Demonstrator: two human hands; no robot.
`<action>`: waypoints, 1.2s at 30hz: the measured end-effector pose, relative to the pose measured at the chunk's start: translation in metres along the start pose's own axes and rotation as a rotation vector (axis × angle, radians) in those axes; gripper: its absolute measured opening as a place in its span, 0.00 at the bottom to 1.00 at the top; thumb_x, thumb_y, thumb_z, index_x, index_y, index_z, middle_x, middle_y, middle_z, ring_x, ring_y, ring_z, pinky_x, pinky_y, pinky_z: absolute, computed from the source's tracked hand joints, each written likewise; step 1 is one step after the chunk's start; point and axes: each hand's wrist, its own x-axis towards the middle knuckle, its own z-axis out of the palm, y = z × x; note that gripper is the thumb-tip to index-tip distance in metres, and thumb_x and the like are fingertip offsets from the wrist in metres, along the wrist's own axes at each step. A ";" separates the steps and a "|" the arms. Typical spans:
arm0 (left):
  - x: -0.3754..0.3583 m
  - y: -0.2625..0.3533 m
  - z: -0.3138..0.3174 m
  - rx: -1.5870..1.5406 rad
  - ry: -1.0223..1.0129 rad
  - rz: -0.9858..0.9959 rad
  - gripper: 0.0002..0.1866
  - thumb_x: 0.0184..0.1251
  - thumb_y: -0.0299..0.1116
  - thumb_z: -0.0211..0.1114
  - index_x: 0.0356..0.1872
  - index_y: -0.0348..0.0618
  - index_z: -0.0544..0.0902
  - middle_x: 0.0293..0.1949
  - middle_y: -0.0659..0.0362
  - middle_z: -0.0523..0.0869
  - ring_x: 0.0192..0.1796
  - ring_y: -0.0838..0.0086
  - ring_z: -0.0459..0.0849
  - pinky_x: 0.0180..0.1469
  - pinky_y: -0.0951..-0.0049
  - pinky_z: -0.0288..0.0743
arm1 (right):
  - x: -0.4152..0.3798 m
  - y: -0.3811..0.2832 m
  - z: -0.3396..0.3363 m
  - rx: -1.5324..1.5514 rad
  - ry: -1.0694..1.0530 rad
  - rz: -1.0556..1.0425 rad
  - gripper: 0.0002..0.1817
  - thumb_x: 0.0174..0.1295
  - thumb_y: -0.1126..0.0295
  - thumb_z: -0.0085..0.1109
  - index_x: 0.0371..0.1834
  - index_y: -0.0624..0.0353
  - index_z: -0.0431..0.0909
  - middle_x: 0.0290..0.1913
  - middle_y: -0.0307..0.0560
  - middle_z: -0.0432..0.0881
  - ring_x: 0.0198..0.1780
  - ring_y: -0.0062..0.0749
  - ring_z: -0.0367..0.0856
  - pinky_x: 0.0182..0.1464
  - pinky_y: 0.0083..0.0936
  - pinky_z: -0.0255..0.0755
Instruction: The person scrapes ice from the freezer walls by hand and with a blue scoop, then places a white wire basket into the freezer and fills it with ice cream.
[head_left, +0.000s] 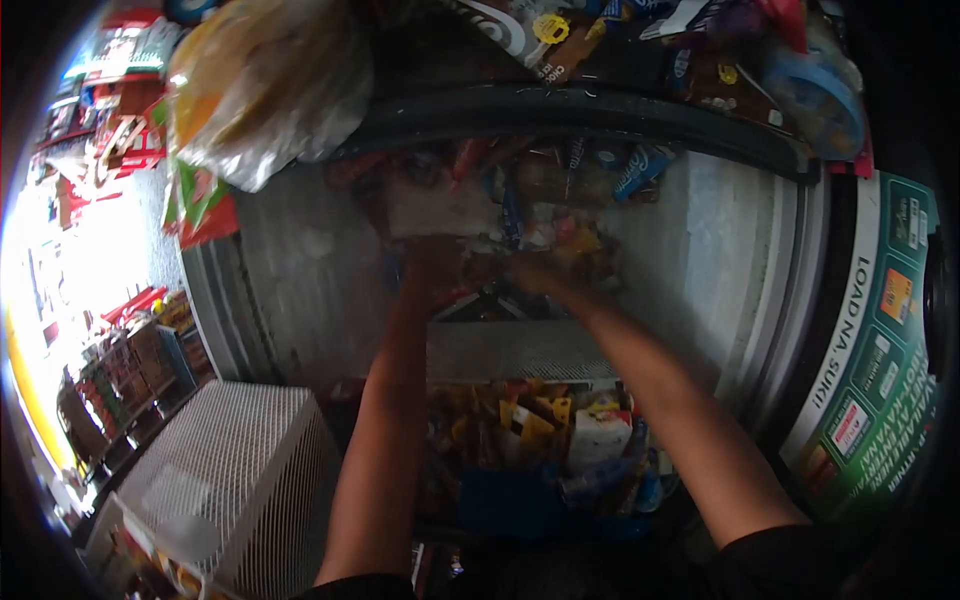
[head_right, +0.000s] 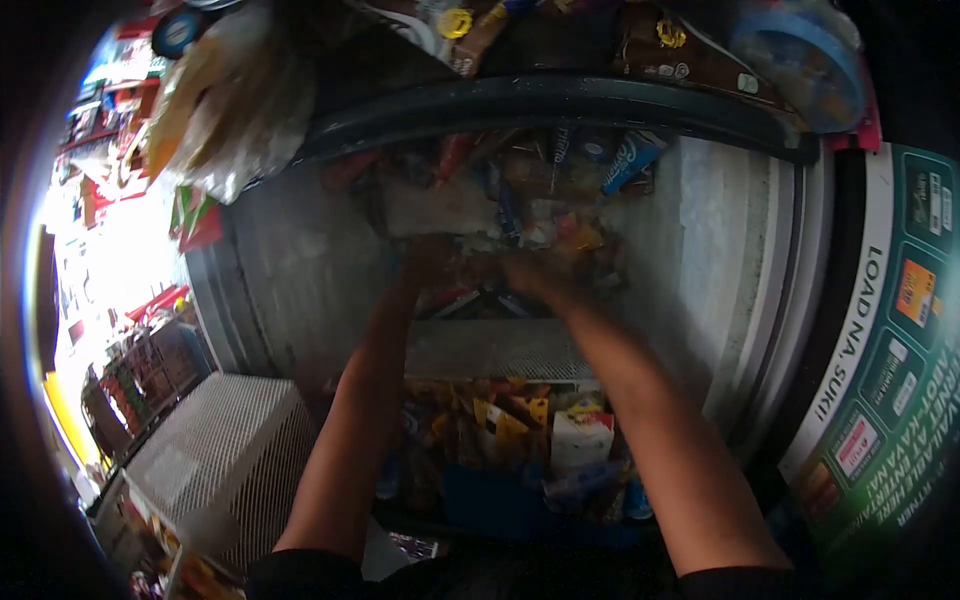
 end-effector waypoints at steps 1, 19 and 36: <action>-0.007 0.010 -0.007 0.001 -0.003 0.016 0.28 0.38 0.50 0.68 0.46 0.53 0.79 0.43 0.53 0.82 0.47 0.59 0.80 0.53 0.50 0.68 | 0.003 -0.014 -0.006 0.227 0.042 -0.062 0.18 0.52 0.69 0.53 0.48 0.49 0.76 0.47 0.53 0.78 0.49 0.46 0.76 0.53 0.38 0.68; -0.003 0.009 0.051 -0.101 0.169 -0.014 0.38 0.44 0.57 0.65 0.59 0.53 0.69 0.59 0.53 0.67 0.61 0.58 0.65 0.59 0.44 0.56 | 0.042 0.030 0.036 -0.054 0.230 -0.176 0.17 0.51 0.61 0.58 0.46 0.47 0.74 0.45 0.49 0.74 0.47 0.44 0.76 0.47 0.38 0.72; 0.024 -0.023 0.086 -0.518 0.011 0.039 0.34 0.44 0.36 0.68 0.59 0.49 0.69 0.61 0.44 0.63 0.59 0.51 0.69 0.61 0.56 0.61 | 0.003 0.088 0.023 0.235 0.107 0.087 0.21 0.45 0.59 0.60 0.36 0.68 0.74 0.34 0.58 0.79 0.39 0.43 0.79 0.41 0.34 0.71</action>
